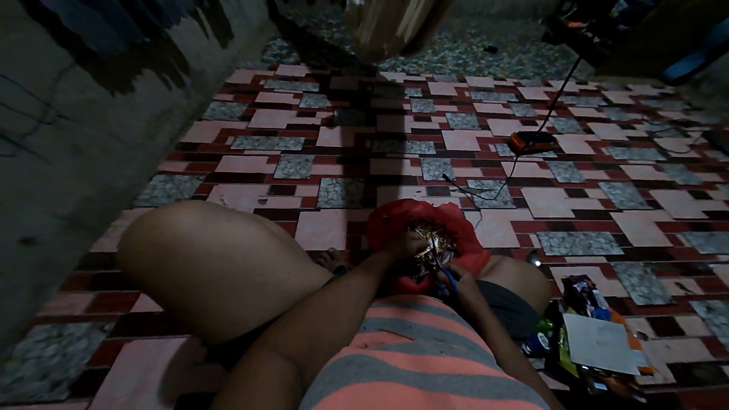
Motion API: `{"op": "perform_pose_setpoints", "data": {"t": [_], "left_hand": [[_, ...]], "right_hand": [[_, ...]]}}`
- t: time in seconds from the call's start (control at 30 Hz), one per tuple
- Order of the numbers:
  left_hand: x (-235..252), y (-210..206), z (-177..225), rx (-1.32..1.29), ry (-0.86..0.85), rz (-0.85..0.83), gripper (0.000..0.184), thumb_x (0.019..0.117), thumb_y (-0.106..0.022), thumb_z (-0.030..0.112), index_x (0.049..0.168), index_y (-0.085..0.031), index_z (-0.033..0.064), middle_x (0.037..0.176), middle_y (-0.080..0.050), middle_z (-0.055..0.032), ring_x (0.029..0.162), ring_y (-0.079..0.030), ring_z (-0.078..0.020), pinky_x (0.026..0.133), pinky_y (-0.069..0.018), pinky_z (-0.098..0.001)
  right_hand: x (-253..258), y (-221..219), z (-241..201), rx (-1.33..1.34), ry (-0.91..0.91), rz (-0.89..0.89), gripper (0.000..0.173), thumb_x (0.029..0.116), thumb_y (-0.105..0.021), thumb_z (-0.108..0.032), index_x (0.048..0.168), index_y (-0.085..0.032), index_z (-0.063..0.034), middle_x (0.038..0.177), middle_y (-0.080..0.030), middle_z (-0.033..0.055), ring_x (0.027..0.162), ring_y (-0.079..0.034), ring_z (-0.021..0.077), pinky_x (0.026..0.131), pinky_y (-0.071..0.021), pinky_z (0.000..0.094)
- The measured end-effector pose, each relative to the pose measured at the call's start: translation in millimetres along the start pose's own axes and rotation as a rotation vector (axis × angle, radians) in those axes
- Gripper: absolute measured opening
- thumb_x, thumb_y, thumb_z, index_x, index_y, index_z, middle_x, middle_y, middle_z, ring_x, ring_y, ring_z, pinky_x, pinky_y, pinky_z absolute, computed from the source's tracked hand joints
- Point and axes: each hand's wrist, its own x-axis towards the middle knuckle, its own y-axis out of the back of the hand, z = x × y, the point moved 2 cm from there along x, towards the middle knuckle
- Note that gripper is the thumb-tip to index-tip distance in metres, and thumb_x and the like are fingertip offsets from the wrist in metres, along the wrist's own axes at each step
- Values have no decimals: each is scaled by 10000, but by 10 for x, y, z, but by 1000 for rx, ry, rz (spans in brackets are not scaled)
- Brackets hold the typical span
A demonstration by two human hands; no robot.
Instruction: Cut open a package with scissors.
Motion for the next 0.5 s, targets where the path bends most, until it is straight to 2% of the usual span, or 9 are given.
{"op": "perform_pose_setpoints", "data": {"t": [0.07,0.13,0.23,0.33,0.4,0.5], "left_hand": [[40,1,-45,44,-43,-5,320,1049,-541,253,1087,-688,-28,1004,-653,-145,906,-596,-189,865,-490,-413],[55,-3,-62,70,-68,-19,310,1047,-538,253,1032,-687,-19,941,-633,-116,854,-573,-165,827,-480,-394],[49,-6,-69,68,-69,-34,316,1047,-545,259,1058,-692,-21,949,-641,-117,853,-576,-159,829,-488,-387],[56,-18,-80,58,-82,-33,303,1047,-544,250,970,-670,-14,855,-589,-67,772,-526,-124,763,-465,-350],[59,-21,-77,40,-84,-27,301,1047,-545,247,958,-667,-14,848,-582,-63,767,-522,-120,761,-464,-344],[60,-20,-88,26,-65,-22,301,1050,-551,252,1009,-678,-18,900,-609,-83,806,-543,-127,792,-473,-348]], "right_hand": [[-4,-5,-4,0,-4,-5,266,975,-622,-219,1110,-633,10,815,-634,7,627,-589,58,581,-529,231],[-2,1,11,10,8,-1,251,973,-626,-214,1094,-640,6,805,-636,5,616,-585,56,570,-524,226],[0,4,8,6,9,12,256,964,-644,-221,1091,-647,2,796,-634,0,610,-576,49,567,-516,220],[-10,5,5,-7,9,16,254,968,-644,-222,1088,-651,2,800,-637,-2,616,-577,42,568,-513,213],[-5,9,18,-3,28,14,246,962,-652,-224,1070,-651,-3,783,-628,-13,613,-570,34,568,-506,203],[10,7,48,10,46,28,226,948,-676,-210,1046,-656,-8,764,-632,-15,608,-572,38,569,-506,207]]}}
